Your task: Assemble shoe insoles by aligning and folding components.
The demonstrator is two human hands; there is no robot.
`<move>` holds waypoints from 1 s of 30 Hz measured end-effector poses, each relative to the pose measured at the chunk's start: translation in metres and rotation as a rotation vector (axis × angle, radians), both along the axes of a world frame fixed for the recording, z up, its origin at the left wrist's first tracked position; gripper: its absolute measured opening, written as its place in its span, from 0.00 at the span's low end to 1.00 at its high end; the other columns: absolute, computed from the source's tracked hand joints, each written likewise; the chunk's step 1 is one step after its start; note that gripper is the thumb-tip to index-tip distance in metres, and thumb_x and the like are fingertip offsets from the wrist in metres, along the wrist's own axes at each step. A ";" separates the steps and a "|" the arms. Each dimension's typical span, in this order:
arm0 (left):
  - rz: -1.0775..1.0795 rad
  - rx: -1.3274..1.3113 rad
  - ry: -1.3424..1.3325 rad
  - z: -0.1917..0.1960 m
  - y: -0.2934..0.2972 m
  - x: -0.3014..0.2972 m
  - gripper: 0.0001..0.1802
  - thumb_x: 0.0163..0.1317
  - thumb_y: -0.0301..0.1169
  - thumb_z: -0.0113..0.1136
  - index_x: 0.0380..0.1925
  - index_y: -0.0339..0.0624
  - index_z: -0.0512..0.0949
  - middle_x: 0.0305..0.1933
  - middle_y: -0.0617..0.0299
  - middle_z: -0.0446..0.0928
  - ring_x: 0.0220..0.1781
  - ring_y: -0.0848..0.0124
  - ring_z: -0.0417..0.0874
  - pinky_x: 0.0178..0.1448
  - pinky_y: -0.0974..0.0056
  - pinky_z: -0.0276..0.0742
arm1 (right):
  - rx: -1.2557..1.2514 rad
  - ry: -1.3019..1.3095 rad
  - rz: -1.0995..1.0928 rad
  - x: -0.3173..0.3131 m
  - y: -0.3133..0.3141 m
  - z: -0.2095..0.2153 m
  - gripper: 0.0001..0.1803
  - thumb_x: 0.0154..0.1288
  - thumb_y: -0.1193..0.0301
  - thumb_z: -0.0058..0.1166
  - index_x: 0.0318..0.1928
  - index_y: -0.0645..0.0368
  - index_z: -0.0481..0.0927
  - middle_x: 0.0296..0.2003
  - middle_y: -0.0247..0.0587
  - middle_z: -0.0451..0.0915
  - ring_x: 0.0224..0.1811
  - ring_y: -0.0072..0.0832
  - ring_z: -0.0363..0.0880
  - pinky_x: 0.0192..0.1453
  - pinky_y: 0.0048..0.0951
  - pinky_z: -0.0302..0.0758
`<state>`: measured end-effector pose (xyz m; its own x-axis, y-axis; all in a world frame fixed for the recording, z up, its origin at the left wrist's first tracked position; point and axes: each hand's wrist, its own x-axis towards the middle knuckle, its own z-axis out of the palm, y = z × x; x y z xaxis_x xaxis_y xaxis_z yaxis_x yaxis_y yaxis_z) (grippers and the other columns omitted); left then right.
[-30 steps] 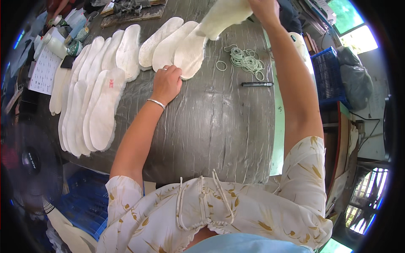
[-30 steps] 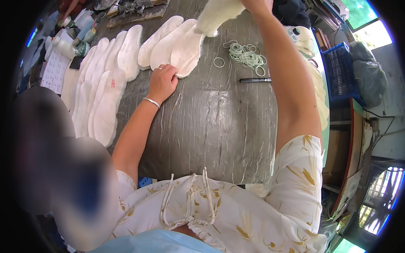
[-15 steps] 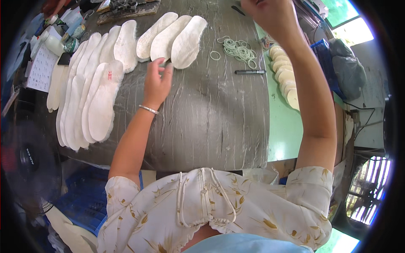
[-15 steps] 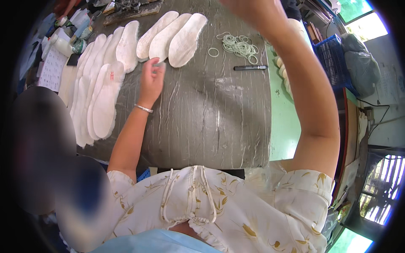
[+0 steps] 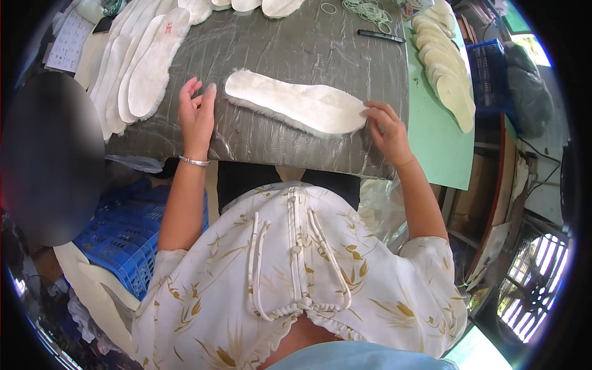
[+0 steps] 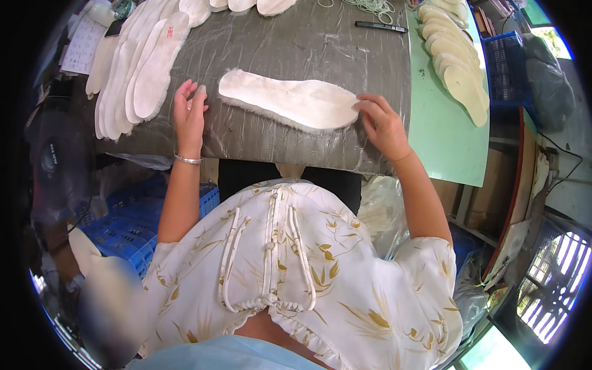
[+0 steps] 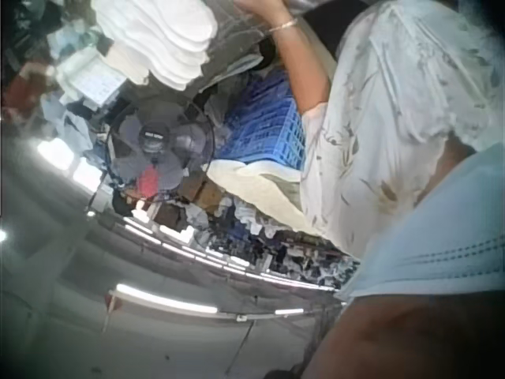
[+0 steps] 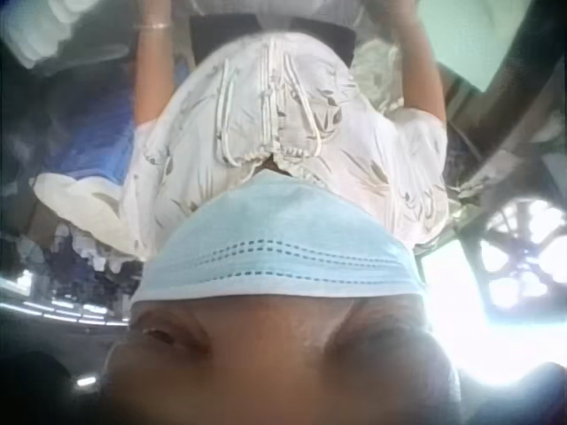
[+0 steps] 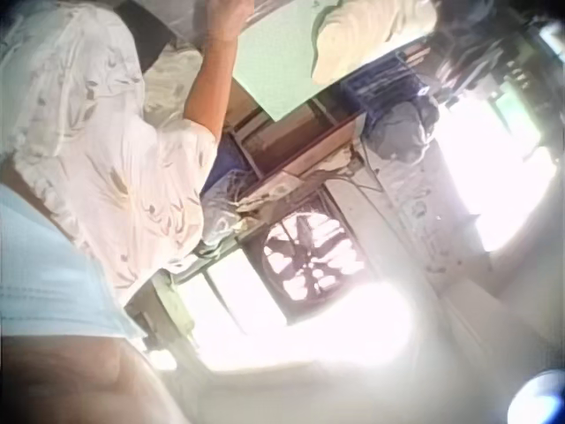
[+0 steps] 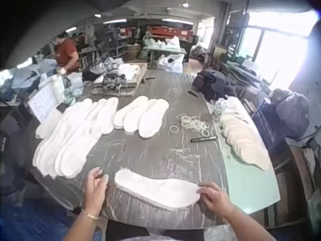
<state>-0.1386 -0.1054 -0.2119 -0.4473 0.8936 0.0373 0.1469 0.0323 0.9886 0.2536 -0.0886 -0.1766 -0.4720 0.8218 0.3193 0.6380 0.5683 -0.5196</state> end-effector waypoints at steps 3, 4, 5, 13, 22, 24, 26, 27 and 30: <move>-0.093 -0.099 0.062 0.002 0.002 -0.007 0.31 0.64 0.39 0.62 0.61 0.34 0.66 0.57 0.55 0.73 0.46 0.73 0.79 0.42 0.70 0.76 | -0.122 0.187 -0.161 0.013 -0.007 -0.004 0.20 0.61 0.81 0.54 0.55 0.61 0.74 0.48 0.44 0.79 0.36 0.29 0.84 0.39 0.28 0.79; -0.090 -0.132 0.043 0.001 0.002 -0.005 0.31 0.61 0.38 0.65 0.60 0.32 0.67 0.54 0.54 0.74 0.41 0.73 0.81 0.39 0.70 0.77 | -0.360 0.315 -0.314 0.015 -0.008 -0.005 0.17 0.64 0.77 0.54 0.54 0.63 0.75 0.45 0.43 0.80 0.36 0.27 0.83 0.37 0.26 0.79; -0.089 -0.166 0.027 0.005 0.002 -0.003 0.32 0.59 0.37 0.67 0.58 0.31 0.68 0.52 0.52 0.76 0.36 0.72 0.82 0.35 0.70 0.79 | -0.601 0.444 -0.465 0.014 -0.010 -0.004 0.16 0.67 0.73 0.54 0.53 0.65 0.76 0.43 0.42 0.81 0.36 0.25 0.83 0.36 0.25 0.78; -0.178 -0.370 -0.009 0.011 0.004 0.016 0.35 0.57 0.32 0.68 0.61 0.32 0.64 0.41 0.55 0.78 0.29 0.74 0.80 0.26 0.73 0.74 | -0.842 0.301 -0.528 -0.009 -0.002 0.004 0.17 0.60 0.60 0.62 0.32 0.64 0.83 0.25 0.31 0.80 0.24 0.17 0.76 0.26 0.21 0.74; 0.071 -0.226 0.279 0.006 -0.042 -0.008 0.30 0.57 0.32 0.66 0.58 0.37 0.68 0.44 0.57 0.77 0.26 0.74 0.79 0.28 0.70 0.76 | -0.651 0.383 -0.589 0.002 -0.012 0.005 0.19 0.67 0.59 0.56 0.28 0.64 0.80 0.19 0.33 0.77 0.19 0.18 0.74 0.23 0.21 0.70; 0.153 -0.078 0.384 0.015 -0.068 -0.024 0.29 0.56 0.31 0.68 0.57 0.38 0.69 0.50 0.55 0.74 0.27 0.74 0.77 0.36 0.69 0.76 | -0.595 0.370 -0.513 -0.006 -0.023 0.016 0.20 0.69 0.60 0.54 0.26 0.64 0.79 0.18 0.32 0.75 0.18 0.16 0.71 0.22 0.21 0.66; 0.307 0.026 0.530 0.021 -0.120 -0.050 0.24 0.56 0.27 0.67 0.54 0.39 0.73 0.50 0.57 0.75 0.34 0.73 0.79 0.38 0.70 0.76 | -0.589 0.305 -0.330 -0.033 -0.021 0.009 0.20 0.70 0.62 0.53 0.25 0.64 0.78 0.17 0.31 0.73 0.19 0.15 0.68 0.23 0.20 0.63; 0.364 0.081 0.642 0.028 -0.145 -0.059 0.22 0.56 0.25 0.67 0.52 0.39 0.75 0.50 0.58 0.75 0.38 0.74 0.79 0.38 0.71 0.76 | -0.574 0.265 -0.249 -0.040 -0.023 0.011 0.20 0.71 0.62 0.52 0.25 0.64 0.78 0.17 0.30 0.73 0.19 0.14 0.67 0.24 0.19 0.62; 0.555 0.067 0.883 0.067 -0.218 -0.073 0.21 0.53 0.24 0.69 0.49 0.39 0.77 0.49 0.56 0.75 0.46 0.66 0.78 0.48 0.65 0.75 | -0.582 0.352 -0.104 -0.065 -0.033 0.015 0.18 0.72 0.65 0.52 0.25 0.64 0.77 0.18 0.28 0.72 0.21 0.13 0.66 0.26 0.18 0.62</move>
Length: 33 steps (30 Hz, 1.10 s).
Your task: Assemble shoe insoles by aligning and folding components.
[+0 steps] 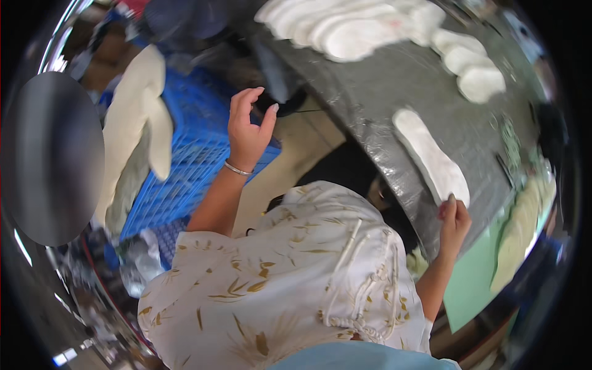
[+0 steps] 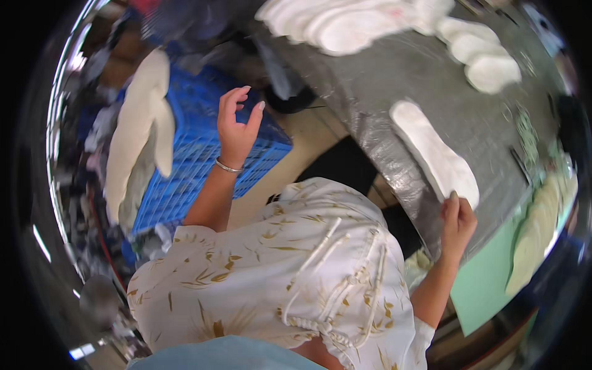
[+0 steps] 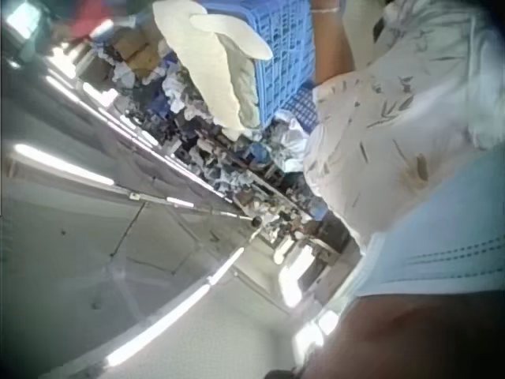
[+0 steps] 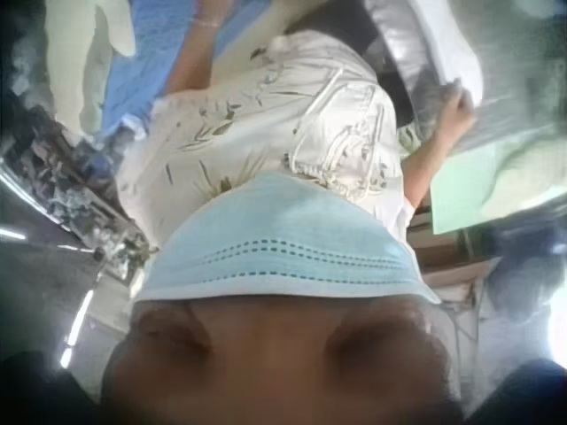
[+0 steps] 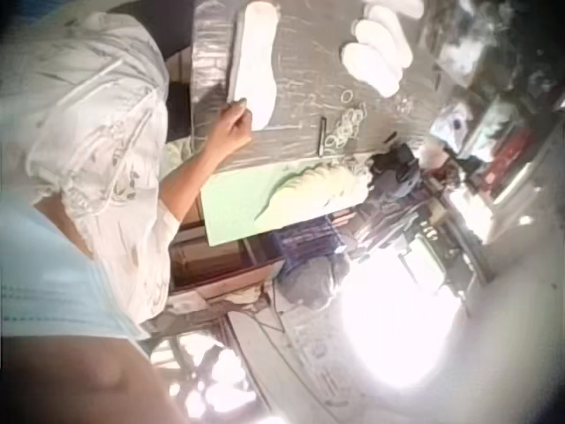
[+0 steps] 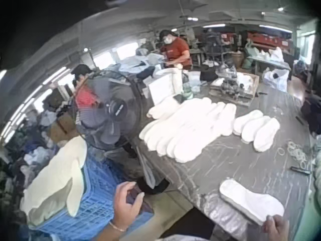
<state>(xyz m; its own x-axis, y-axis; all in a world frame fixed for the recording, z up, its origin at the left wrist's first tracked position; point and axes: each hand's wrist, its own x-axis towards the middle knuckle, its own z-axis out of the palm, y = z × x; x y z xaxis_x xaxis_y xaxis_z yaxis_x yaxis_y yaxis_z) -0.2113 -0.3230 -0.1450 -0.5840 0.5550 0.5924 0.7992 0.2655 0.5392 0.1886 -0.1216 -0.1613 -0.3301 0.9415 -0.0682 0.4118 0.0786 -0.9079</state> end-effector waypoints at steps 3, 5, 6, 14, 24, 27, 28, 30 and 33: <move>0.249 -0.092 0.264 0.031 -0.087 -0.016 0.25 0.51 0.26 0.71 0.50 0.40 0.76 0.51 0.54 0.75 0.52 0.58 0.78 0.55 0.60 0.74 | -0.059 0.078 0.169 -0.029 0.005 0.002 0.16 0.73 0.67 0.51 0.28 0.64 0.77 0.19 0.28 0.71 0.22 0.13 0.66 0.27 0.17 0.62; 0.338 -0.128 0.281 0.056 -0.145 -0.016 0.27 0.49 0.27 0.73 0.51 0.40 0.75 0.52 0.52 0.75 0.53 0.54 0.77 0.57 0.57 0.74 | -0.042 0.048 0.310 -0.053 0.011 0.006 0.16 0.73 0.67 0.51 0.29 0.64 0.78 0.20 0.28 0.72 0.22 0.13 0.67 0.27 0.18 0.63; 0.389 -0.264 0.298 0.067 -0.168 -0.017 0.28 0.49 0.27 0.73 0.51 0.40 0.75 0.53 0.52 0.75 0.53 0.54 0.77 0.57 0.57 0.74 | -0.038 0.021 0.387 -0.068 0.011 0.010 0.16 0.73 0.67 0.51 0.29 0.64 0.78 0.20 0.28 0.72 0.23 0.13 0.67 0.27 0.18 0.63; 0.398 -0.277 0.002 0.043 -0.264 -0.059 0.15 0.57 0.27 0.67 0.45 0.40 0.79 0.42 0.59 0.80 0.42 0.69 0.81 0.45 0.67 0.76 | 0.178 -0.013 0.672 -0.135 -0.015 0.044 0.12 0.70 0.70 0.55 0.30 0.66 0.77 0.20 0.28 0.72 0.23 0.13 0.65 0.28 0.19 0.62; 0.416 0.461 0.134 0.199 -0.212 -0.110 0.10 0.62 0.28 0.66 0.40 0.34 0.84 0.38 0.66 0.82 0.39 0.79 0.79 0.46 0.74 0.75 | 0.233 0.000 0.613 -0.127 -0.015 0.059 0.06 0.67 0.75 0.56 0.34 0.68 0.79 0.23 0.32 0.75 0.24 0.14 0.69 0.29 0.19 0.67; 0.214 0.430 0.264 0.249 -0.168 -0.070 0.10 0.62 0.27 0.66 0.41 0.33 0.84 0.40 0.65 0.82 0.41 0.79 0.79 0.48 0.75 0.74 | 0.341 0.061 0.594 -0.130 -0.017 0.087 0.05 0.63 0.76 0.58 0.38 0.66 0.81 0.27 0.36 0.78 0.27 0.18 0.74 0.31 0.19 0.70; 0.113 0.386 0.269 0.262 -0.153 -0.058 0.09 0.63 0.26 0.65 0.42 0.33 0.84 0.41 0.64 0.82 0.42 0.78 0.79 0.48 0.74 0.74 | 0.352 0.095 0.601 -0.134 -0.016 0.098 0.06 0.62 0.76 0.59 0.40 0.64 0.81 0.30 0.37 0.80 0.28 0.19 0.75 0.32 0.20 0.71; -0.005 0.225 0.222 0.275 -0.119 -0.036 0.08 0.62 0.23 0.62 0.41 0.33 0.83 0.42 0.64 0.80 0.43 0.77 0.78 0.48 0.75 0.73 | 0.402 0.180 0.654 -0.151 -0.015 0.132 0.10 0.59 0.75 0.61 0.42 0.63 0.82 0.34 0.37 0.81 0.31 0.21 0.77 0.32 0.21 0.73; -0.440 0.015 0.128 0.272 -0.058 -0.013 0.06 0.62 0.19 0.59 0.37 0.30 0.83 0.40 0.63 0.80 0.43 0.76 0.79 0.48 0.75 0.72 | 0.554 0.373 0.761 -0.183 -0.032 0.201 0.17 0.56 0.71 0.65 0.47 0.61 0.81 0.38 0.35 0.82 0.31 0.19 0.78 0.29 0.23 0.72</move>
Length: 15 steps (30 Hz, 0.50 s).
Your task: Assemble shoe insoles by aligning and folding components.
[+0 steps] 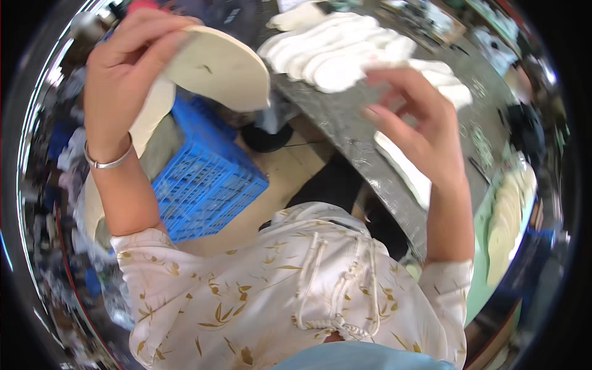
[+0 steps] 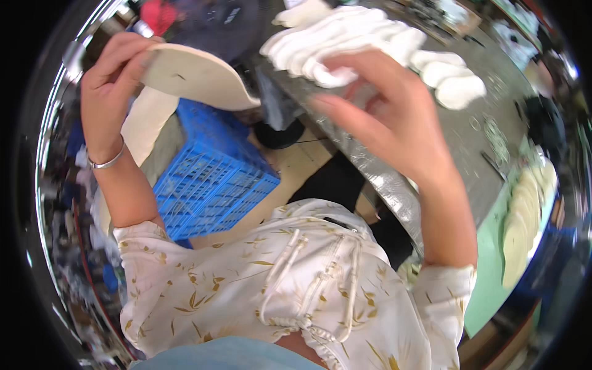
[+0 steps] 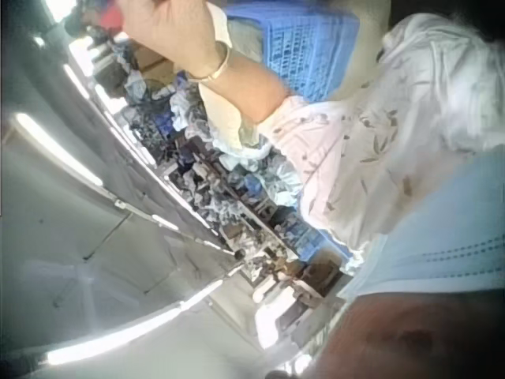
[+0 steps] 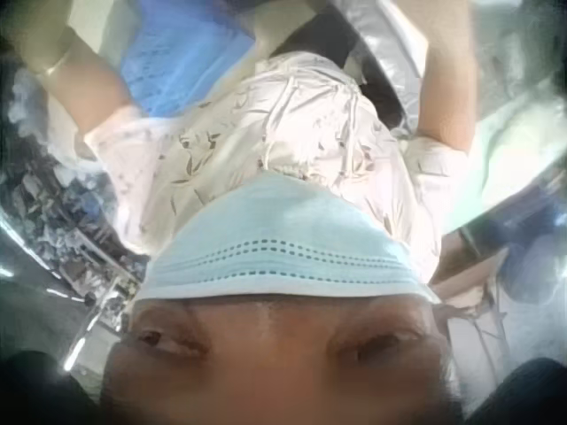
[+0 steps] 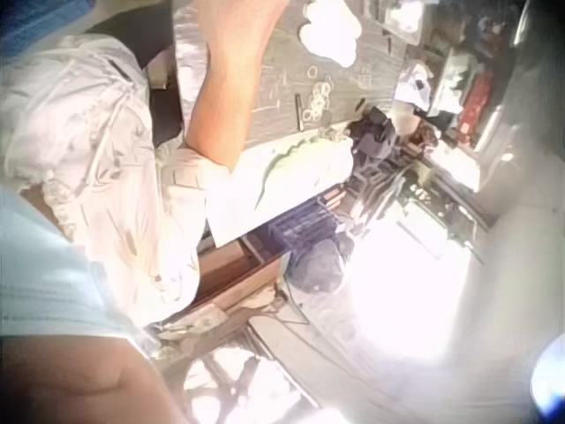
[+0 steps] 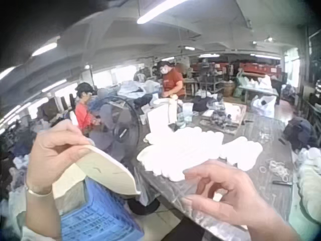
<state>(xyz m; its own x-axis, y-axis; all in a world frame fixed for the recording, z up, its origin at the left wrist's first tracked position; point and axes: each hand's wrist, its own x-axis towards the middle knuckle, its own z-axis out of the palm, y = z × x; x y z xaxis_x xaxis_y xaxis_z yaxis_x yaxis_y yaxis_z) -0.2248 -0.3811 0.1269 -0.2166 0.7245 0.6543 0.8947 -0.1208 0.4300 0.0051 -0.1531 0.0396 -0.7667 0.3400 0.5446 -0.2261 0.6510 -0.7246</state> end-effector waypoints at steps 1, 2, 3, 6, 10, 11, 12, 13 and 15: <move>-0.142 -0.125 -0.004 -0.011 0.032 -0.001 0.09 0.61 0.18 0.58 0.41 0.30 0.81 0.42 0.61 0.76 0.44 0.73 0.77 0.49 0.74 0.70 | 0.041 0.026 -0.027 -0.004 -0.003 0.013 0.17 0.56 0.73 0.65 0.47 0.61 0.81 0.39 0.32 0.82 0.31 0.17 0.76 0.30 0.19 0.72; -0.172 -0.187 0.060 -0.012 0.055 0.018 0.09 0.60 0.17 0.59 0.40 0.31 0.82 0.40 0.62 0.76 0.42 0.75 0.76 0.46 0.74 0.69 | 0.088 0.063 -0.013 -0.006 -0.005 0.027 0.17 0.56 0.76 0.64 0.48 0.61 0.82 0.39 0.29 0.82 0.31 0.14 0.73 0.31 0.16 0.72; -0.265 -0.208 0.016 -0.017 0.077 0.033 0.08 0.60 0.17 0.59 0.40 0.31 0.82 0.40 0.63 0.75 0.41 0.76 0.75 0.45 0.74 0.68 | 0.108 -0.023 -0.047 -0.004 -0.008 0.036 0.16 0.56 0.76 0.64 0.47 0.61 0.81 0.39 0.30 0.82 0.32 0.13 0.74 0.31 0.17 0.73; -0.473 -0.167 -0.109 -0.042 0.129 0.059 0.11 0.60 0.17 0.60 0.43 0.31 0.81 0.39 0.64 0.75 0.40 0.77 0.75 0.44 0.75 0.68 | -0.096 -0.237 0.032 0.024 0.013 0.055 0.09 0.59 0.74 0.62 0.40 0.62 0.80 0.30 0.41 0.80 0.29 0.29 0.81 0.33 0.25 0.76; -0.585 0.054 -0.372 -0.081 0.177 0.092 0.37 0.63 0.37 0.65 0.68 0.38 0.59 0.62 0.54 0.69 0.58 0.71 0.73 0.57 0.67 0.70 | -0.146 -0.198 -0.273 0.058 0.031 0.017 0.13 0.60 0.76 0.62 0.46 0.63 0.80 0.39 0.32 0.82 0.37 0.13 0.77 0.37 0.18 0.75; -0.620 0.053 -0.384 -0.099 0.188 0.093 0.37 0.63 0.37 0.65 0.68 0.38 0.59 0.62 0.54 0.69 0.58 0.71 0.73 0.57 0.67 0.70 | -0.215 -0.073 -0.241 0.072 0.040 0.007 0.12 0.62 0.76 0.62 0.46 0.64 0.80 0.38 0.33 0.82 0.39 0.14 0.78 0.40 0.18 0.75; -0.672 0.015 -0.607 -0.129 0.198 0.088 0.37 0.62 0.41 0.65 0.66 0.39 0.62 0.61 0.56 0.69 0.58 0.70 0.73 0.59 0.66 0.69 | -0.277 0.054 -0.199 0.087 0.046 0.004 0.11 0.63 0.76 0.61 0.45 0.65 0.79 0.38 0.33 0.82 0.40 0.14 0.78 0.43 0.19 0.75; -0.710 -0.028 -0.828 -0.165 0.207 0.079 0.36 0.61 0.44 0.66 0.65 0.39 0.65 0.60 0.58 0.70 0.59 0.70 0.72 0.61 0.65 0.69 | -0.271 0.058 -0.219 0.101 0.051 0.007 0.10 0.64 0.78 0.59 0.46 0.66 0.78 0.38 0.32 0.82 0.40 0.16 0.79 0.47 0.19 0.74; -0.777 -0.429 -1.158 -0.236 0.213 0.076 0.51 0.60 0.65 0.54 0.70 0.38 0.55 0.67 0.55 0.63 0.66 0.66 0.66 0.67 0.60 0.65 | -0.306 0.182 -0.294 0.131 0.066 0.002 0.13 0.65 0.77 0.58 0.49 0.64 0.77 0.39 0.35 0.83 0.40 0.17 0.80 0.46 0.19 0.75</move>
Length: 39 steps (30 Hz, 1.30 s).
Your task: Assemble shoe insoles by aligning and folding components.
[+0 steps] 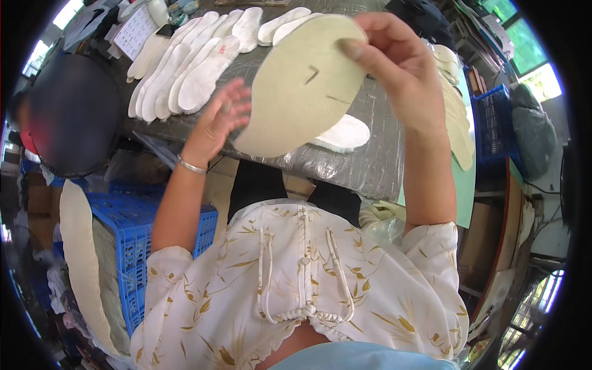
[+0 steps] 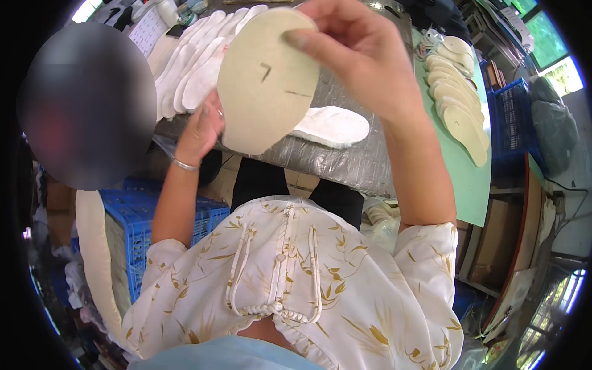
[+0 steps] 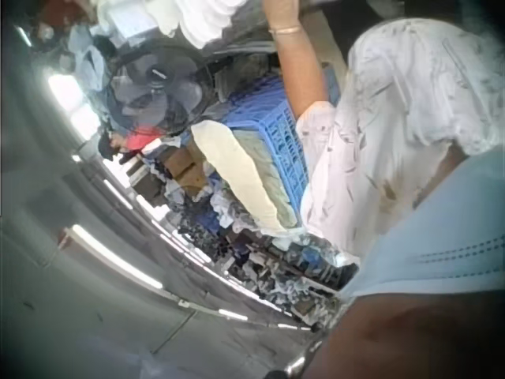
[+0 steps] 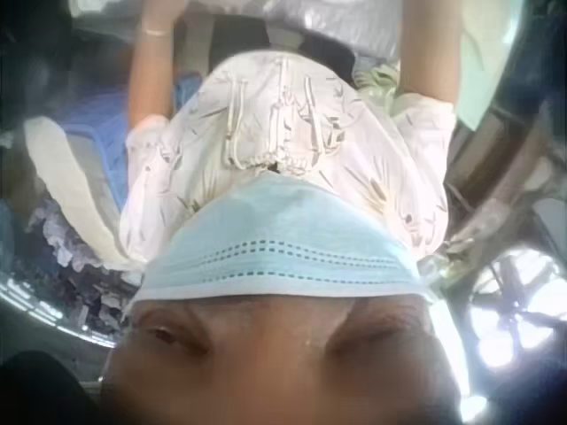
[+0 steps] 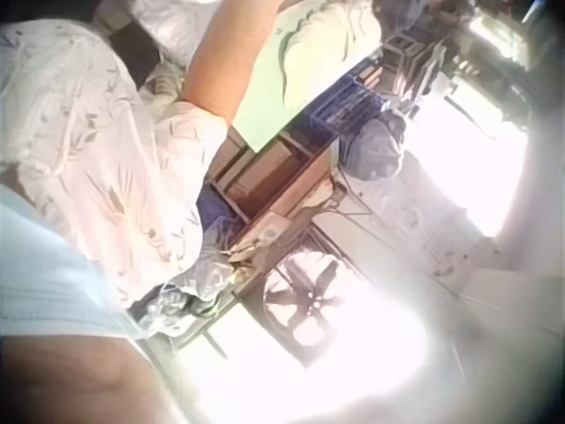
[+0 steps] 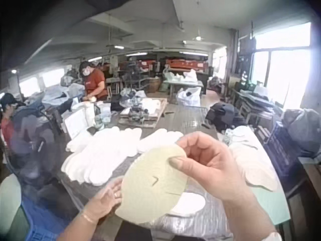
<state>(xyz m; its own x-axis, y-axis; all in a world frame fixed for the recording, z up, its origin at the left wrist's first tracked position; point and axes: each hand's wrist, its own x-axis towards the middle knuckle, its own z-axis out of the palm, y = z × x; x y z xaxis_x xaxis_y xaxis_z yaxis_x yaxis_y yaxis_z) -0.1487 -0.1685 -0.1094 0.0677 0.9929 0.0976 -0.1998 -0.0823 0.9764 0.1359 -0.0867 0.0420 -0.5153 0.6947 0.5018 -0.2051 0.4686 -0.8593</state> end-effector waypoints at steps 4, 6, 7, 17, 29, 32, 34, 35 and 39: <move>-0.202 -0.138 -0.459 -0.037 -0.013 0.040 0.49 0.60 0.69 0.47 0.69 0.42 0.58 0.65 0.52 0.69 0.63 0.65 0.73 0.60 0.59 0.76 | -0.151 0.156 -0.249 0.051 0.014 -0.028 0.14 0.62 0.72 0.62 0.48 0.60 0.78 0.41 0.38 0.83 0.39 0.19 0.79 0.41 0.23 0.74; -0.172 -0.172 -0.702 -0.040 -0.011 0.055 0.34 0.67 0.55 0.52 0.62 0.40 0.67 0.56 0.54 0.77 0.53 0.65 0.82 0.49 0.64 0.83 | -0.266 0.208 -0.347 0.074 0.014 -0.055 0.14 0.64 0.74 0.60 0.49 0.61 0.75 0.41 0.40 0.83 0.40 0.20 0.79 0.46 0.23 0.74; -0.173 -0.184 -0.710 -0.041 -0.009 0.055 0.34 0.67 0.55 0.52 0.62 0.40 0.67 0.56 0.54 0.77 0.53 0.65 0.82 0.49 0.64 0.83 | -0.316 0.244 -0.395 0.083 0.014 -0.071 0.14 0.64 0.74 0.60 0.50 0.61 0.75 0.40 0.40 0.83 0.39 0.20 0.79 0.44 0.23 0.74; 0.192 -0.302 -0.238 -0.033 0.013 0.072 0.15 0.67 0.27 0.57 0.52 0.35 0.75 0.47 0.60 0.80 0.46 0.75 0.81 0.48 0.69 0.80 | -0.589 -0.305 -0.650 0.141 -0.017 -0.145 0.12 0.64 0.75 0.59 0.45 0.66 0.77 0.33 0.35 0.83 0.33 0.16 0.79 0.36 0.17 0.71; 0.304 -0.442 -0.051 -0.049 0.053 0.038 0.12 0.61 0.33 0.66 0.39 0.36 0.80 0.31 0.63 0.80 0.29 0.78 0.80 0.32 0.75 0.76 | -0.570 -0.468 -0.707 0.138 0.010 -0.141 0.09 0.63 0.68 0.60 0.32 0.63 0.81 0.24 0.27 0.76 0.26 0.13 0.69 0.32 0.17 0.63; 0.315 -0.447 0.099 -0.049 0.053 0.025 0.11 0.61 0.32 0.66 0.36 0.35 0.81 0.24 0.68 0.76 0.21 0.84 0.71 0.23 0.78 0.64 | -0.585 -0.519 -0.684 0.131 0.013 -0.142 0.08 0.62 0.71 0.60 0.32 0.63 0.80 0.23 0.27 0.75 0.26 0.13 0.70 0.32 0.17 0.64; 0.298 -0.497 0.138 -0.051 0.047 0.024 0.09 0.62 0.31 0.65 0.36 0.35 0.81 0.21 0.72 0.73 0.18 0.86 0.67 0.19 0.78 0.58 | -0.603 -0.557 -0.661 0.135 0.013 -0.146 0.07 0.62 0.72 0.60 0.31 0.63 0.80 0.23 0.27 0.75 0.26 0.14 0.70 0.33 0.17 0.65; 0.316 -0.514 0.145 -0.051 0.045 0.026 0.09 0.62 0.30 0.65 0.35 0.35 0.81 0.21 0.72 0.73 0.17 0.86 0.66 0.19 0.78 0.57 | -0.607 -0.570 -0.654 0.138 0.010 -0.146 0.07 0.62 0.72 0.60 0.31 0.63 0.80 0.23 0.27 0.75 0.26 0.14 0.71 0.33 0.17 0.65; 0.344 -0.475 0.177 -0.059 0.032 0.026 0.07 0.60 0.28 0.66 0.34 0.34 0.83 0.24 0.69 0.78 0.22 0.87 0.71 0.25 0.79 0.64 | -0.582 -0.541 -0.552 0.140 -0.002 -0.141 0.03 0.61 0.78 0.59 0.31 0.66 0.78 0.26 0.30 0.75 0.29 0.16 0.70 0.35 0.18 0.65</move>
